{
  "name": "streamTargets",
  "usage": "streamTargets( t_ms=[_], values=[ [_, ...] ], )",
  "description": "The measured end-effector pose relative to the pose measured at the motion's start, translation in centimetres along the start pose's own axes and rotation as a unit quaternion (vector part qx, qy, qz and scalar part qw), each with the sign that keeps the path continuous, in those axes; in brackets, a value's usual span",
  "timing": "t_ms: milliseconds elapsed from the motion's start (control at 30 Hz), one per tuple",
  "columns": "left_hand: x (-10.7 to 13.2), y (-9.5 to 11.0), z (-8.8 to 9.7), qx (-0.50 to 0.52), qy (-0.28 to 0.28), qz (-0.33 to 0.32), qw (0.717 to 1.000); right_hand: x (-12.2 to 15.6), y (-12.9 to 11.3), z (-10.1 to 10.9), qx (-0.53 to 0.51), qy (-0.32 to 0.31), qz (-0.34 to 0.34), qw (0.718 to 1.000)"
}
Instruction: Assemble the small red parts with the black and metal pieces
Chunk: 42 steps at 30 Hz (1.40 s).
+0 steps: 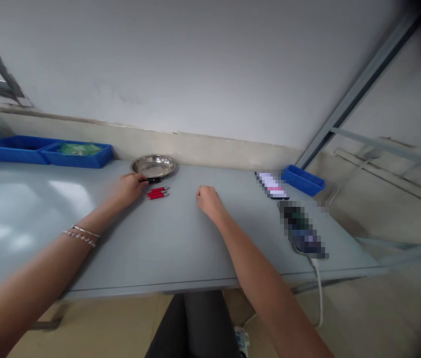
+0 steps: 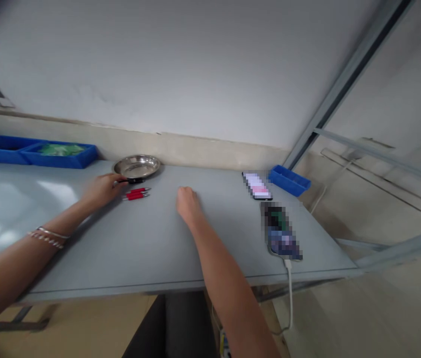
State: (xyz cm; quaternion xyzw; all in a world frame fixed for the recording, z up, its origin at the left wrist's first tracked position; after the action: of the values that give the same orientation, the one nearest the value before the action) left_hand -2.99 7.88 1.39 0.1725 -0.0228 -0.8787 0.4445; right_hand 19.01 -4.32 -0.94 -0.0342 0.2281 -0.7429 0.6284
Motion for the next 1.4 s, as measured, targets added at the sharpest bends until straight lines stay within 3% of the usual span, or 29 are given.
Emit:
streamTargets(
  t_ms=[167, 233, 300, 367, 467, 567, 667, 1067, 1400],
  values=[
    [-0.6, -0.4, -1.0, -0.013, -0.018, -0.022, 1.0, 2.9, -0.9, 4.1, -0.02, 0.05, -0.055, 0.997],
    [-0.9, -0.6, -1.4, -0.011, -0.018, -0.029, 0.999, 6.0, 0.4, 6.5, -0.096, 0.137, -0.041, 0.985],
    [-1.0, -0.8, -1.7, -0.009, -0.023, -0.036, 0.999, 10.1, 3.3, 8.6, -0.145, 0.23, -0.048, 0.961],
    [-1.1, -0.8, -1.8, -0.005, -0.029, -0.05, 0.998, 14.4, 7.4, 10.1, -0.133, 0.323, -0.103, 0.931],
    [-1.3, -0.7, -2.0, 0.004, -0.031, -0.066, 0.997, 19.7, 13.8, 11.1, -0.109, 0.375, -0.185, 0.902],
    [-1.4, -0.7, -2.2, 0.016, -0.027, -0.066, 0.997, 22.5, 18.0, 11.0, -0.085, 0.369, -0.212, 0.901],
    [-1.4, -0.9, -2.5, 0.024, -0.024, -0.075, 0.997, 23.5, 19.4, 10.7, -0.062, 0.358, -0.212, 0.907],
    [-1.2, -1.1, -2.5, 0.025, -0.006, -0.096, 0.995, 23.8, 19.4, 10.2, 0.003, 0.338, -0.225, 0.914],
    [-1.1, -1.1, -2.7, 0.02, -0.008, -0.093, 0.995, 24.0, 18.8, 10.1, -0.056, 0.316, -0.152, 0.935]
  ],
)
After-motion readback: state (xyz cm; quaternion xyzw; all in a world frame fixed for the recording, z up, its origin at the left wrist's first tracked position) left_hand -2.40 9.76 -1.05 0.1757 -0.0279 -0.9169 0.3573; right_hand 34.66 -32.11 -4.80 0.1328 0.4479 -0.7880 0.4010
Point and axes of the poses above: each hand's wrist, its own x-axis away from the middle knuckle, its own z-axis out of the back of the hand, y = z × x, the point moved 1 cm from there along -x, towards the middle knuckle, and after that the axes turned 5 degrees about -z, right-handed, at the moved point
